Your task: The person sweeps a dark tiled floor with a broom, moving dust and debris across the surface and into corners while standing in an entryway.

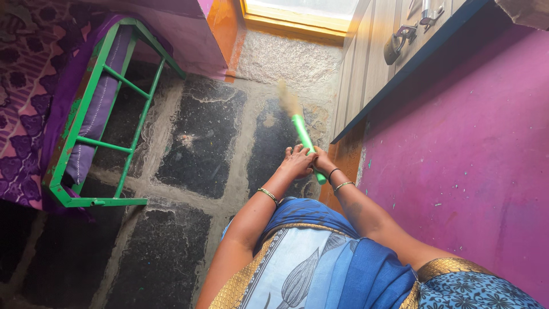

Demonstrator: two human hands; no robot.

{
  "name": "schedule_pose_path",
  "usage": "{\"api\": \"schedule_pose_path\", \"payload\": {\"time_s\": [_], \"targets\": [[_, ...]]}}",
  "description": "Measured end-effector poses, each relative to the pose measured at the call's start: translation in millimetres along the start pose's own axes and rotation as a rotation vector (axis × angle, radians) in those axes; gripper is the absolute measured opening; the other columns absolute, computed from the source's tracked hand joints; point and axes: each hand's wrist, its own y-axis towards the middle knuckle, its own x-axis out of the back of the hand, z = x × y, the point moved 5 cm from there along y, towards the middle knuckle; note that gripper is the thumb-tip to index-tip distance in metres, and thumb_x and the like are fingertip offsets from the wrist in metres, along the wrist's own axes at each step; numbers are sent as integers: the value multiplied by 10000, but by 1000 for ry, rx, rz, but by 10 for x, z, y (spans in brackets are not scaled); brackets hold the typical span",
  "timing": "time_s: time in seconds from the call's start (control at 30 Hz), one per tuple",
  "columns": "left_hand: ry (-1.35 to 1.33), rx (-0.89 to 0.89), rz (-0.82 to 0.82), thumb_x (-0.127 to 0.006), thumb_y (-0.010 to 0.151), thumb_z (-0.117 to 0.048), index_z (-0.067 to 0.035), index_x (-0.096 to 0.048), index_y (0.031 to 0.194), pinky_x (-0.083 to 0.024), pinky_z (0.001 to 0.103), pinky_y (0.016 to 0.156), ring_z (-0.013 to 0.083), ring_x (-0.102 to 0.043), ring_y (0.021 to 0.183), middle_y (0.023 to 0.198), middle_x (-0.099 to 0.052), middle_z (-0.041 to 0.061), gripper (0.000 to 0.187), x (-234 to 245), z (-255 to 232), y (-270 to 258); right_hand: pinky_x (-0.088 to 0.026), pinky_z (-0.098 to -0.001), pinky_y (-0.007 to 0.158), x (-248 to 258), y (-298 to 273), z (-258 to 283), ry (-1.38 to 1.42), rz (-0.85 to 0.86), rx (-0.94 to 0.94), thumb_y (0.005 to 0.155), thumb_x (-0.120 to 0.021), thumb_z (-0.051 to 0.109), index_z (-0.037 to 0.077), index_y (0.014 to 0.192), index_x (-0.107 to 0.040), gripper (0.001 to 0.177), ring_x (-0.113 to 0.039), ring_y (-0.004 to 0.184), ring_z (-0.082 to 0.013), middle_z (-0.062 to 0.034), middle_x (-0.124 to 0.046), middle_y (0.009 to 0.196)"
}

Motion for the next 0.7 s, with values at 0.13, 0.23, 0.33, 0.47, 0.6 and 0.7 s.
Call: {"api": "schedule_pose_path", "payload": {"time_s": [0.13,0.23,0.33,0.47,0.6,0.7], "targets": [[3,2,-17,-738,874,-354,-318,-489,1490,-202,670,1196,362,-253,1536,1585,-413,105,665,16,35,-36,-507,-384,423,167,-61,-44,-115,-97,-116,844,-631,-57,92,1181,-547,378,-615,526,-217,-137,-630,763],[7,5,-24,-752,848,-338,-317,-452,1511,-209,676,1177,358,-246,1526,1591,-393,101,728,43,68,-26,-538,-369,432,259,-108,-71,-100,-232,-170,827,-632,-76,20,1086,-564,284,-630,520,-179,-108,-634,740],[4,12,-43,-756,846,-334,-322,-448,1512,-210,680,1177,359,-241,1528,1589,-397,95,734,88,75,-19,-543,-349,437,267,-141,-116,-112,-265,-244,849,-635,-55,-81,913,-634,69,-642,495,-204,-129,-643,677],[12,19,-35,-768,838,-346,-330,-443,1511,-201,686,1175,359,-231,1530,1593,-386,98,748,147,68,-17,-536,-355,448,143,-186,-221,-77,-198,-325,820,-671,-73,-54,812,-624,51,-649,513,-216,-119,-644,663],[10,38,-12,-773,835,-359,-340,-443,1514,-176,680,1204,343,-228,1543,1572,-402,92,754,130,76,4,-481,-320,442,-114,-247,-258,-173,67,-198,878,-711,67,-6,861,-652,95,-624,516,-178,-83,-655,668],[26,31,-47,-770,837,-353,-337,-460,1506,-171,680,1211,351,-228,1547,1590,-395,81,738,75,94,44,-453,-346,398,-242,-215,-231,-158,206,-175,885,-709,130,29,918,-654,119,-614,495,-184,-71,-627,655]]}}
